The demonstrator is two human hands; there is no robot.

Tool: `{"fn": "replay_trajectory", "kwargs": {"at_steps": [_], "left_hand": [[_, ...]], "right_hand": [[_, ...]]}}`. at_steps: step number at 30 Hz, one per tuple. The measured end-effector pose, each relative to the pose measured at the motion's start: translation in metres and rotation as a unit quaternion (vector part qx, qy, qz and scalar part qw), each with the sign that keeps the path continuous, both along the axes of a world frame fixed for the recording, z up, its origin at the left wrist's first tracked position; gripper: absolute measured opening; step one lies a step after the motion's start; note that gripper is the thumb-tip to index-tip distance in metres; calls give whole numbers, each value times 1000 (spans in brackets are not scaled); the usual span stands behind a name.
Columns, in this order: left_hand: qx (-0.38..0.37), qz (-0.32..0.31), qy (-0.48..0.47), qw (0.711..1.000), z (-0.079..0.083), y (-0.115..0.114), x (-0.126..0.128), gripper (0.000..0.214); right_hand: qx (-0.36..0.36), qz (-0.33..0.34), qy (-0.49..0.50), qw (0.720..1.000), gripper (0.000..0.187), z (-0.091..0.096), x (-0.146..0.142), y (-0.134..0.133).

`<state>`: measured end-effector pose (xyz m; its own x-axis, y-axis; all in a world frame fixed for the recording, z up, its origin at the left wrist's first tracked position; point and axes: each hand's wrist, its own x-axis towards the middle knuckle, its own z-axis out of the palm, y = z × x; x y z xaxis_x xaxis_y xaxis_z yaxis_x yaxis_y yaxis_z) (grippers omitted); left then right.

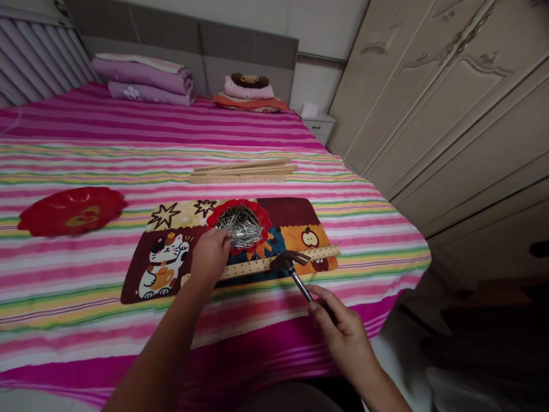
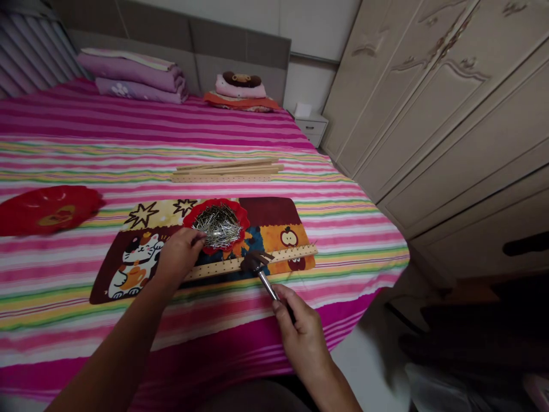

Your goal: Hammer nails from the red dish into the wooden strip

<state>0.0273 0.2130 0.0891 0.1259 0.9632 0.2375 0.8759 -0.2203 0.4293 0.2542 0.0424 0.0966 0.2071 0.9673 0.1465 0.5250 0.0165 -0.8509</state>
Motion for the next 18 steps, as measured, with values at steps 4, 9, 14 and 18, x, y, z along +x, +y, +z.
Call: {"fn": "replay_trajectory", "kwargs": {"at_steps": [4,9,14,18], "left_hand": [[-51,-10,187,981,7,21,4,26],[-94,4,210,973,11,28,6,27],[-71,13,58,996,17,20,-9,16],[-142,37,-195,970,18,2,-14,20]], "right_hand": [[-18,-3,23,1000,29,-6,2,-2],[-17,1,29,999,29,-7,1,-3],[-22,2,31,999,29,-9,3,-5],[-26,1,28,999,30,-12,3,-7]]}}
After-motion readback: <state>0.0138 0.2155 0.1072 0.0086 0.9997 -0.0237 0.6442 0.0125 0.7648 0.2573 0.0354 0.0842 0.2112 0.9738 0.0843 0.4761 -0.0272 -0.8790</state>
